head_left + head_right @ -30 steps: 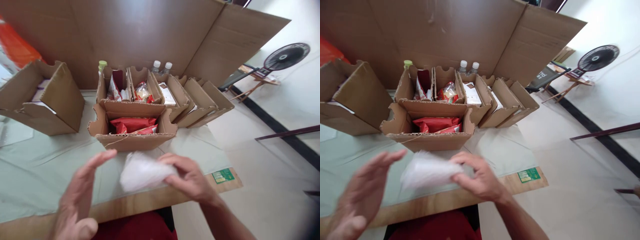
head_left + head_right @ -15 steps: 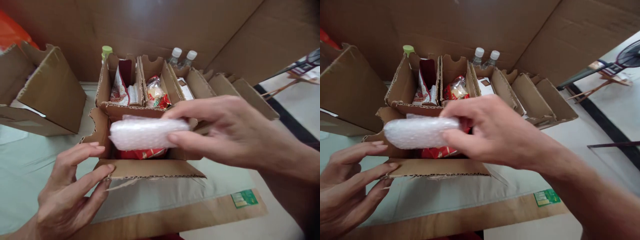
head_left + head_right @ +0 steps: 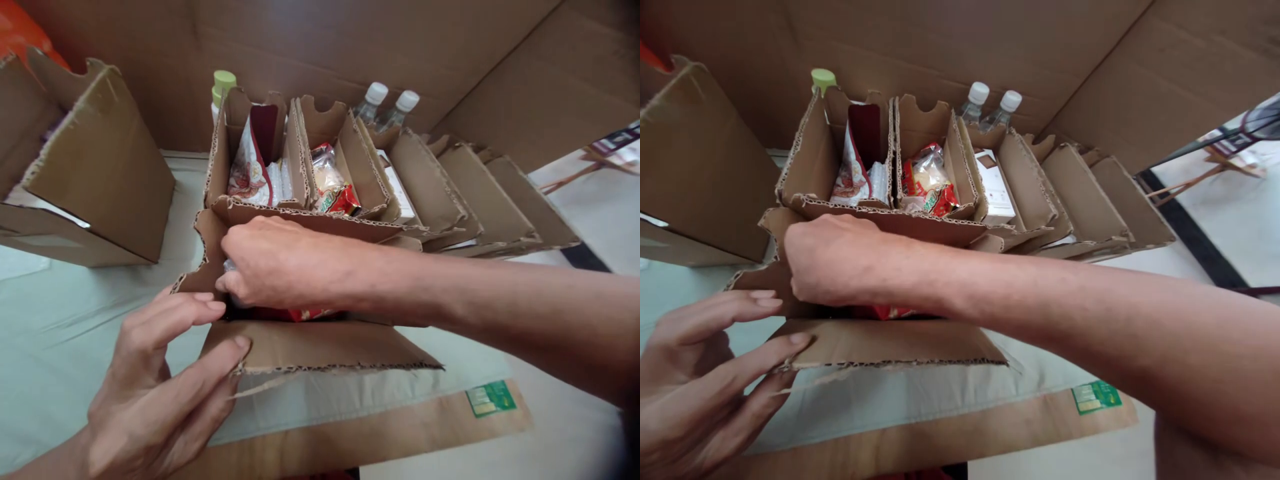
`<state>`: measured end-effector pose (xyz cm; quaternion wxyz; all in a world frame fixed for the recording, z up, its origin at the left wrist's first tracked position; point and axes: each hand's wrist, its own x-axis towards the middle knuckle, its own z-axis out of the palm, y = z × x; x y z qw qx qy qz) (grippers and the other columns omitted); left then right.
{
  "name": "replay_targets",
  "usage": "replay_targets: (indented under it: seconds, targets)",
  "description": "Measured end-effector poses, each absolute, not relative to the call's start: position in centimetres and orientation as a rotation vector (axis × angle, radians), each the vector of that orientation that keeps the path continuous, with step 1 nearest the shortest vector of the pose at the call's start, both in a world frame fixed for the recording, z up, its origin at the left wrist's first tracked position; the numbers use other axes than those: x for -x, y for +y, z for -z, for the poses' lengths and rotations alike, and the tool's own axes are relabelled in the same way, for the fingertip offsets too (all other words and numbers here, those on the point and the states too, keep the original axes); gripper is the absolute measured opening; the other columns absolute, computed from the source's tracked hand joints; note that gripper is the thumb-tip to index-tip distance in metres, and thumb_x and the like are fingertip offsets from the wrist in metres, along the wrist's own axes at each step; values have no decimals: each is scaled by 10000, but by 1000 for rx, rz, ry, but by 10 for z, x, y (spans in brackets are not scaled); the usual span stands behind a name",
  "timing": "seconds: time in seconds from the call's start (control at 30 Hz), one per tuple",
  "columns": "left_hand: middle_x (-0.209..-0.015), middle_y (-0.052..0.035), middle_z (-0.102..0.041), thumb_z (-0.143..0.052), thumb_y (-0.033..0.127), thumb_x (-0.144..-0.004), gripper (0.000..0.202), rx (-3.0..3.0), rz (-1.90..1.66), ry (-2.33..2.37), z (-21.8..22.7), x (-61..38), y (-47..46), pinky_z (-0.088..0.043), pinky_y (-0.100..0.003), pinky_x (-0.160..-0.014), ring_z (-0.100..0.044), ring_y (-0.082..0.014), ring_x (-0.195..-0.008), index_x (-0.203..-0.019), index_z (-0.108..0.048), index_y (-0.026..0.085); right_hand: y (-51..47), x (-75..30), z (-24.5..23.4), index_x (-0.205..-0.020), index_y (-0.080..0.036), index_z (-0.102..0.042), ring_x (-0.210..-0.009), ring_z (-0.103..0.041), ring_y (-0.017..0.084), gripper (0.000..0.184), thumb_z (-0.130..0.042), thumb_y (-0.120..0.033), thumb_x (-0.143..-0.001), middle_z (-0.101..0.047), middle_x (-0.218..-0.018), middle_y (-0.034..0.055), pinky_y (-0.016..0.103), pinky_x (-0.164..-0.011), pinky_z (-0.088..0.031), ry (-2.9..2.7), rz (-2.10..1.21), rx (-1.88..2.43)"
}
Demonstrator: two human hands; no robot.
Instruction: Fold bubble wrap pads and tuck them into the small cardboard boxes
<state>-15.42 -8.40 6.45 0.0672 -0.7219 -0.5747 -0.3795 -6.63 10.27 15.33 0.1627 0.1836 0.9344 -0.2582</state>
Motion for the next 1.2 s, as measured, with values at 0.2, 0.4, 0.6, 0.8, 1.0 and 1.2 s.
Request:
replay_targets:
  seconds: [0.2, 0.4, 0.6, 0.8, 1.0, 1.2]
  targets:
    - [-1206, -92, -552, -651, 83, -842, 297, 2151, 1184, -1736, -62, 151, -82, -426, -475, -1132, -583, -267, -1159, -1077, -704, 258, 99, 55, -140, -943, -153, -775, -764, -730, 217, 130, -682, -169, -853, -795, -883, 107, 295, -665, -502, 2633, 579, -511]
    - [-1215, -97, -557, -657, 80, -837, 292, 2150, 1187, -1736, -63, 151, -83, -427, -457, -1133, -584, -259, -1167, -1073, -703, 246, 94, 62, -106, -933, -160, -787, -767, -735, 206, 187, -601, -139, -921, -801, -848, 96, 294, -702, -517, 2661, 603, -458]
    - [-1279, -92, -573, -662, 160, -867, 283, 2067, 1208, -1796, -58, 149, -83, -515, -505, -1068, -593, -284, -1156, -1112, -714, 290, 92, 63, -117, -950, -141, -774, -847, -732, 235, 162, -644, -238, -943, -799, -926, 121, 303, -694, -505, 2690, 628, -429]
    - [-1562, 7, -488, -767, 344, -828, 755, 1671, 1301, -1888, -40, 150, -103, -463, -646, -1148, -517, -369, -1374, -1520, -480, 437, 82, -62, -173, -1060, -197, -752, -821, -712, 158, 208, -589, -321, -1025, -797, -982, 26, 283, -768, -531, 3223, 784, -737]
    - [-1613, -148, -427, -644, 539, -902, 830, 1801, 1482, -2357, 12, 169, -101, -315, -697, -1230, -394, -439, -1492, -1615, -333, 250, 51, -190, -81, -1116, -225, -734, -884, -760, 207, 200, -641, -346, -986, -805, -997, 59, 364, -797, -611, 3236, 1064, -1975]
    - [-1221, -153, -691, -468, 607, -980, 579, 1977, 1755, -2373, 37, 160, -72, -396, -541, -1196, -586, -344, -1299, -1331, -610, 170, 45, -139, 2, -1421, -181, -557, -1325, -585, 340, 624, -559, -604, -963, -630, -1428, 187, 553, -1128, -468, 3124, 1335, -1654]
